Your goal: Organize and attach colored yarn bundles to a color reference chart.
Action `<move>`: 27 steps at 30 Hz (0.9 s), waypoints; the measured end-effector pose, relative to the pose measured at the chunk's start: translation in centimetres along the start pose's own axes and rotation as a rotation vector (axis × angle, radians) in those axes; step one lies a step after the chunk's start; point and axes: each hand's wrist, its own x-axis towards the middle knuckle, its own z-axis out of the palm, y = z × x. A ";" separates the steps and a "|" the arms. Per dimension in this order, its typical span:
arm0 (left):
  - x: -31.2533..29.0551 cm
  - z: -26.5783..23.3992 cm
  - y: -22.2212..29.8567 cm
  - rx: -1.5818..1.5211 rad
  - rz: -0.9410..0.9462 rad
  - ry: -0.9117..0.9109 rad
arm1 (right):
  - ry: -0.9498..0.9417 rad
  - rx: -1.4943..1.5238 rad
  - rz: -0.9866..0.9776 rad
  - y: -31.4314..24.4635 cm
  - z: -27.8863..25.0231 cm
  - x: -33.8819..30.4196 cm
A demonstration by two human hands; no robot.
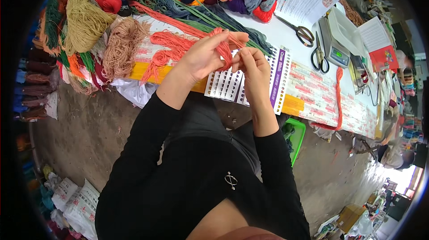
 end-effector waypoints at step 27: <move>-12.6 1.3 25.2 0.955 1.007 1.023 | 1.026 -0.278 -0.572 -22.6 -36.2 -4.2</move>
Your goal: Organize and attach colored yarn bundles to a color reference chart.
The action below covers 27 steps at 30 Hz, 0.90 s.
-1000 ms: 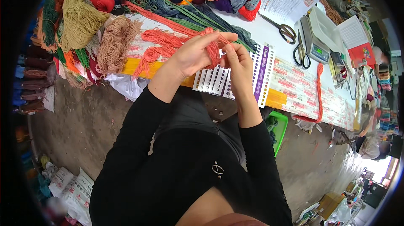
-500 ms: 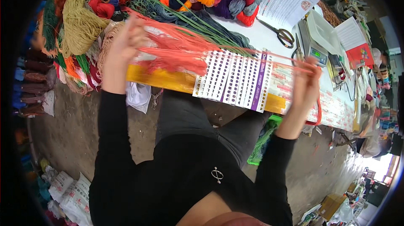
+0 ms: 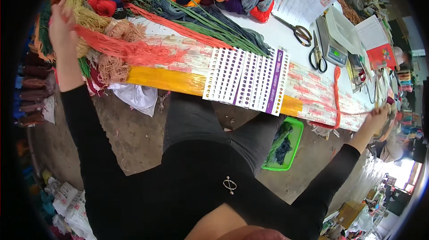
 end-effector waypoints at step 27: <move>-23.0 21.7 -19.9 0.139 -0.877 -1.044 | -1.042 -0.553 0.249 16.2 22.3 -31.7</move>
